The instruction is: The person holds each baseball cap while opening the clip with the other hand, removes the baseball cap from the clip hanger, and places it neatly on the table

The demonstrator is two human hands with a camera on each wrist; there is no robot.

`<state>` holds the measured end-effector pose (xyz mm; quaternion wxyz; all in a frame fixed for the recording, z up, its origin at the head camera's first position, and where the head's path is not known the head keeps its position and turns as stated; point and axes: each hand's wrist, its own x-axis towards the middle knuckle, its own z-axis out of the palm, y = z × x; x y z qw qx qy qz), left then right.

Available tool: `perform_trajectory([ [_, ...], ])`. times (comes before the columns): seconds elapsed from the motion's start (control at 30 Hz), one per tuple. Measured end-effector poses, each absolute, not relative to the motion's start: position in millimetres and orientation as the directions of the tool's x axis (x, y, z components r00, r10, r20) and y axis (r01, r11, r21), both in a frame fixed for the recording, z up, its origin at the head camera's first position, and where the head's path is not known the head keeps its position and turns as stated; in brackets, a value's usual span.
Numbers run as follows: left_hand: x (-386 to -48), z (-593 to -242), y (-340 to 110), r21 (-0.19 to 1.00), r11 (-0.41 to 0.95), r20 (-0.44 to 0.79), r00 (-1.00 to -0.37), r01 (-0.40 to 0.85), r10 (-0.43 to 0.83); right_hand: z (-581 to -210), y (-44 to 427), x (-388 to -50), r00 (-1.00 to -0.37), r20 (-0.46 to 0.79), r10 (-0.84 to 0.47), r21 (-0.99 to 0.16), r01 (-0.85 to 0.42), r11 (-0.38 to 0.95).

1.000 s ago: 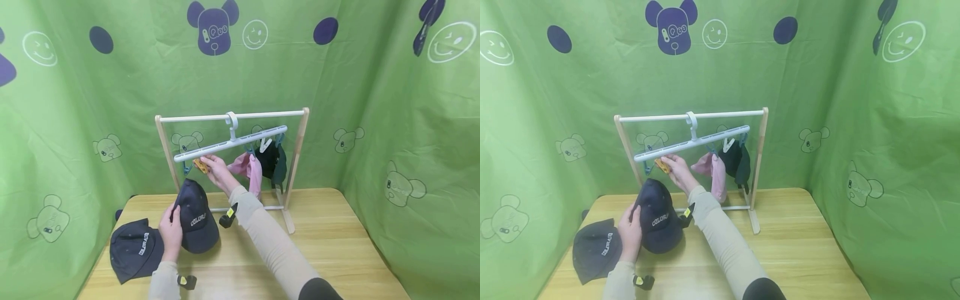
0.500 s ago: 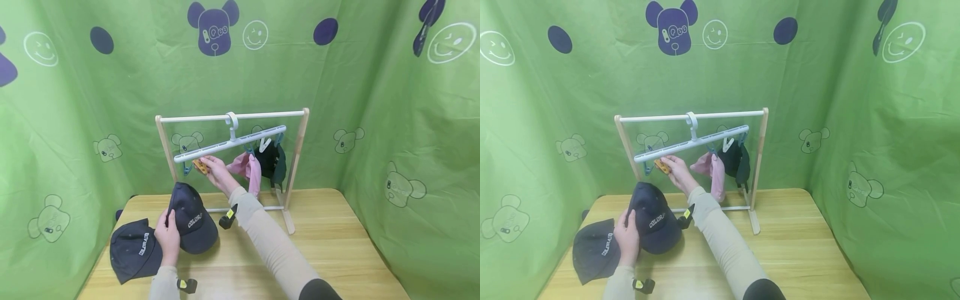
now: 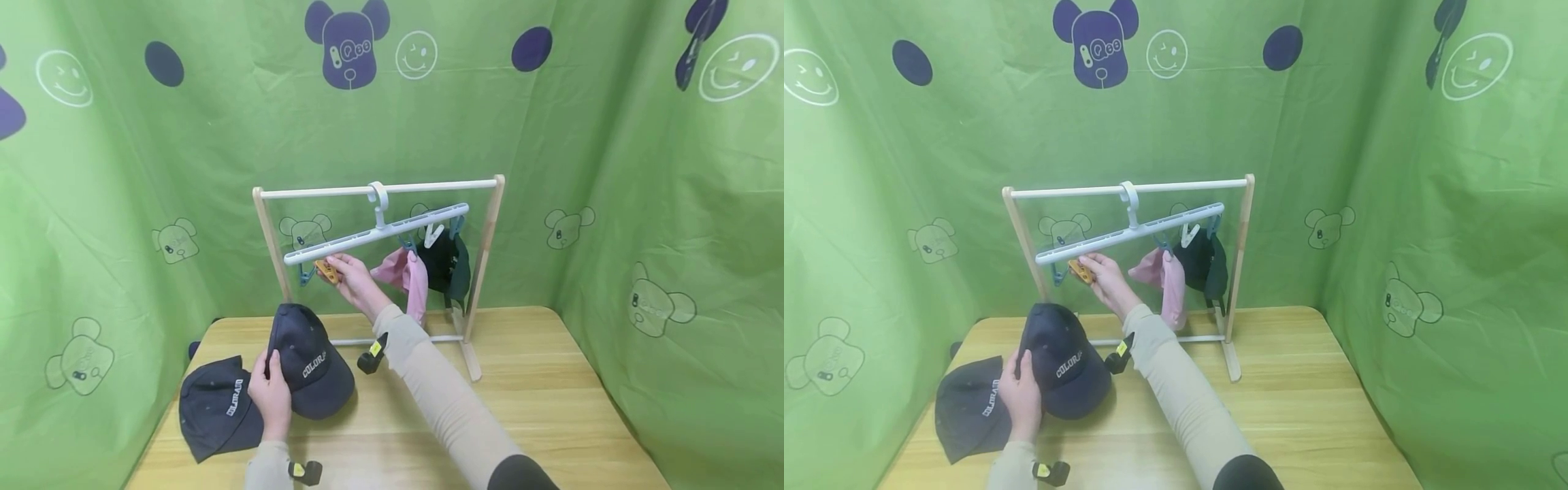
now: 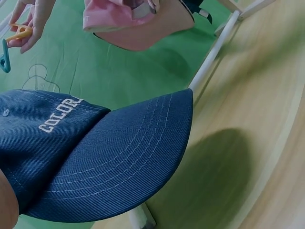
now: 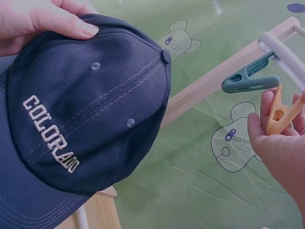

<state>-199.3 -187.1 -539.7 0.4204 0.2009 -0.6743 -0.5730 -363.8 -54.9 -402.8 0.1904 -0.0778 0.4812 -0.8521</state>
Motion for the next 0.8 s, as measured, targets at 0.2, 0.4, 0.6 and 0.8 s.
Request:
perform_trajectory([
  [0.2, -196, -545, -191, 0.940, 0.270, 0.340, -0.524, 0.209, -0.781, -404, -55, -364, -0.913, -0.037, -0.406, -0.856, 0.238, -0.459],
  [0.4, -190, -547, -195, 0.945, 0.261, 0.327, -0.526, 0.197, -0.785, -405, -55, -364, -0.913, -0.034, -0.405, -0.853, 0.238, -0.465],
  [0.6, -186, -550, -200, 0.956, 0.233, 0.293, -0.514, 0.178, -0.806, -405, -54, -363, -0.913, -0.030, -0.407, -0.851, 0.237, -0.469],
  [0.8, -180, -549, -202, 0.965, 0.222, 0.263, -0.509, 0.141, -0.820, -404, -53, -361, -0.912, -0.035, -0.408, -0.852, 0.240, -0.465],
])
